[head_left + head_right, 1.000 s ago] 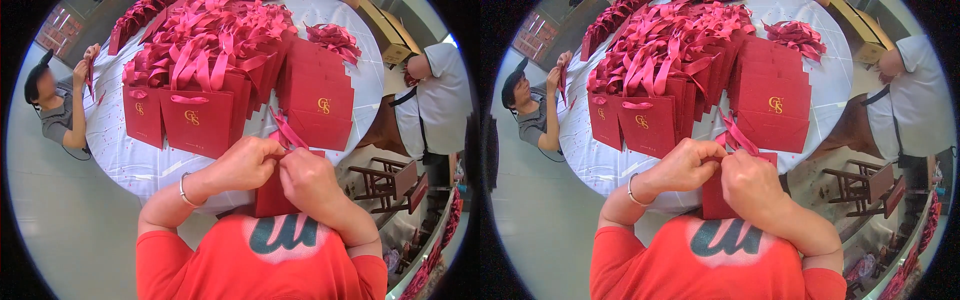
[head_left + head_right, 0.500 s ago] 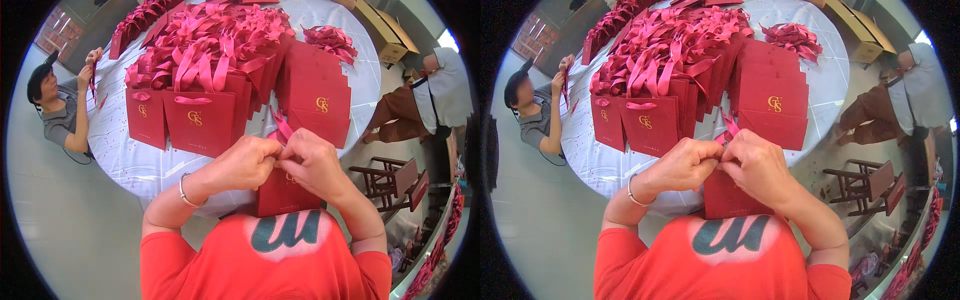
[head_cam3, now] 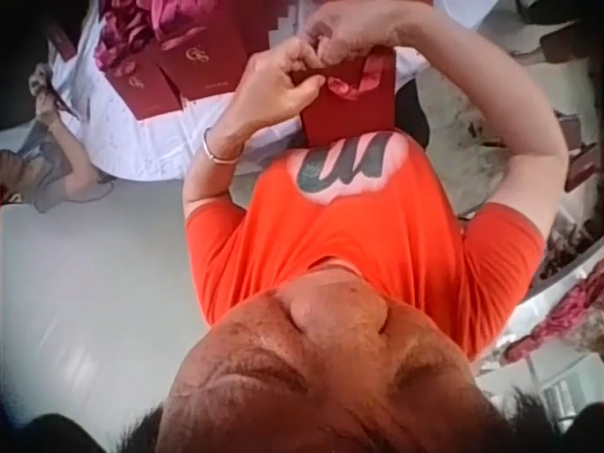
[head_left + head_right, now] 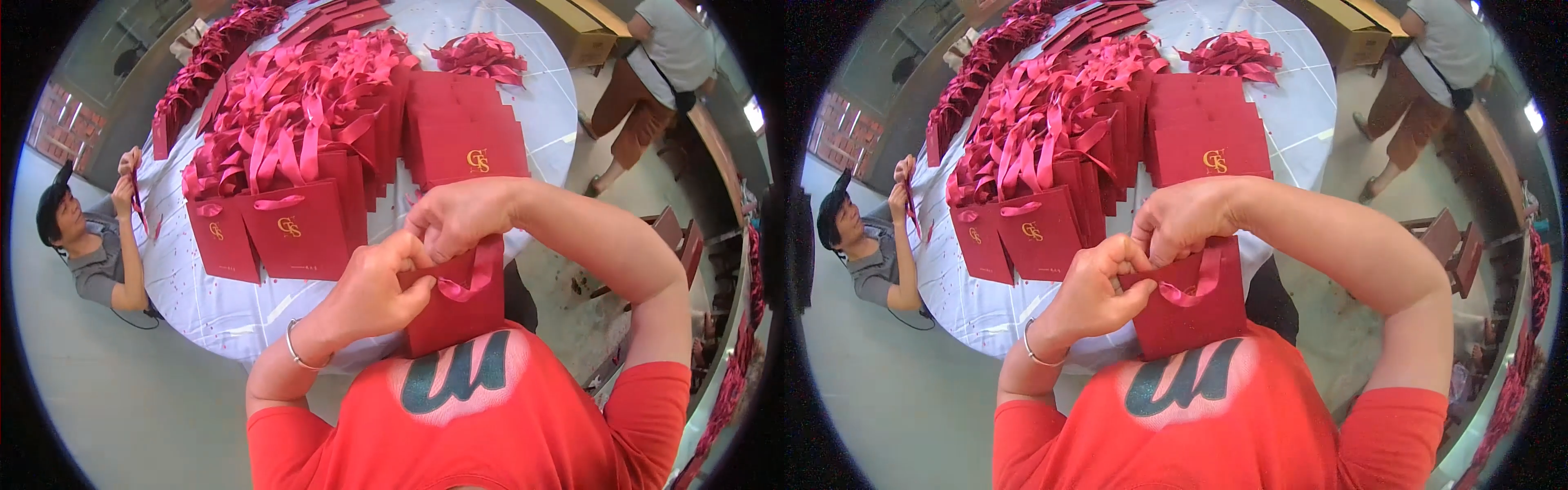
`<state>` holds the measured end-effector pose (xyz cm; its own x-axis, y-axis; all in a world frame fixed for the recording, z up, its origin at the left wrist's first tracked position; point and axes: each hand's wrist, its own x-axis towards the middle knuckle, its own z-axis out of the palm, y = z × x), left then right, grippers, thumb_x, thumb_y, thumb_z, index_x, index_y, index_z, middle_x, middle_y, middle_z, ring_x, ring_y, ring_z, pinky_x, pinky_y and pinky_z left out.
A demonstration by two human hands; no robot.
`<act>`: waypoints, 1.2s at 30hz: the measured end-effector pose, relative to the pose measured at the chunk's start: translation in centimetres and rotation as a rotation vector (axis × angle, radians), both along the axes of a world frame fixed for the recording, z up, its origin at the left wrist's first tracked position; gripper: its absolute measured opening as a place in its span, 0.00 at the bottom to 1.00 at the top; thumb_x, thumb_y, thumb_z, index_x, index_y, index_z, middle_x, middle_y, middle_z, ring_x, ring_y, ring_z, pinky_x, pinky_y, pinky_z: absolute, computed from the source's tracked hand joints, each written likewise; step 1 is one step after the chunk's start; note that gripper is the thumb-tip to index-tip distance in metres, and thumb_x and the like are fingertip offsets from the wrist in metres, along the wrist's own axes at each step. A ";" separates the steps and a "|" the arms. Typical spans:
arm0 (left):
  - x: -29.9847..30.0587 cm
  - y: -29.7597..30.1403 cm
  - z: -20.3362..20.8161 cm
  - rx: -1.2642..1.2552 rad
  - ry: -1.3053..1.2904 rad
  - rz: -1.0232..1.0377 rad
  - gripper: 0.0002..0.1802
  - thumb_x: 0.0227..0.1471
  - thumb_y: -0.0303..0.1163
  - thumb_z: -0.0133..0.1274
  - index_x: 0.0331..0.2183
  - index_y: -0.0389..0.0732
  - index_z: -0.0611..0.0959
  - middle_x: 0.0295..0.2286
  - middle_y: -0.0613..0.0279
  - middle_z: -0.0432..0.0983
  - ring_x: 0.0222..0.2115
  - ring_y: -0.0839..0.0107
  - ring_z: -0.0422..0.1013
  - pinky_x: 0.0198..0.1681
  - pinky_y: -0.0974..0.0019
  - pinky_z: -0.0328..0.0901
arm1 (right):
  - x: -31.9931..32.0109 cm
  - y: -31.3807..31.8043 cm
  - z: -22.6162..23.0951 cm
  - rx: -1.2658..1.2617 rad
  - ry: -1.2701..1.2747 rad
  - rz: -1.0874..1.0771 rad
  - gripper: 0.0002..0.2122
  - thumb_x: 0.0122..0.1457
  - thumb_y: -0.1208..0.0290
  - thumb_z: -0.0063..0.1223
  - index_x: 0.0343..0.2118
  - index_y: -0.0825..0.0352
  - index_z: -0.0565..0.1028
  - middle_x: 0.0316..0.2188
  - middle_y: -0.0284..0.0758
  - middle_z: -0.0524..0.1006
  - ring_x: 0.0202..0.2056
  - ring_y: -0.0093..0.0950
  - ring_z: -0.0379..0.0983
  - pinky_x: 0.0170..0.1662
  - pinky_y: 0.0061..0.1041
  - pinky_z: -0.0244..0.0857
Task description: The person assembles paper gift bags by threading ribbon handles into the slots of each bag by hand.
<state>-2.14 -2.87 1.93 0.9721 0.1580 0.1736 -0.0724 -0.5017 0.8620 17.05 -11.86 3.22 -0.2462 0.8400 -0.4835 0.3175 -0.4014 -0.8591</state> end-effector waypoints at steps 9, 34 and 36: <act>-0.3 0.3 0.3 -0.084 0.071 -0.071 0.09 0.47 0.19 0.59 0.29 0.37 0.74 0.18 0.72 0.69 0.18 0.89 0.61 0.18 0.78 0.54 | -1.3 -1.5 0.0 -0.041 0.192 -0.414 0.13 0.45 0.81 0.63 0.35 0.70 0.73 0.21 0.28 0.75 0.20 0.15 0.68 0.22 0.16 0.60; 0.4 1.8 0.8 0.152 -0.024 0.008 0.15 0.41 0.25 0.65 0.34 0.35 0.79 0.25 0.64 0.76 0.14 0.83 0.67 0.19 0.74 0.59 | -0.9 -8.0 -0.8 0.507 -0.635 -0.945 0.14 0.51 0.62 0.66 0.28 0.69 0.76 0.22 0.40 0.77 0.22 0.32 0.73 0.28 0.29 0.67; -0.2 1.9 1.6 0.178 0.070 0.046 0.18 0.41 0.28 0.66 0.36 0.35 0.78 0.25 0.62 0.77 0.15 0.80 0.69 0.20 0.72 0.62 | -1.8 -10.0 -2.0 0.433 -0.669 -0.922 0.14 0.51 0.64 0.67 0.30 0.70 0.76 0.21 0.37 0.75 0.22 0.26 0.71 0.28 0.26 0.66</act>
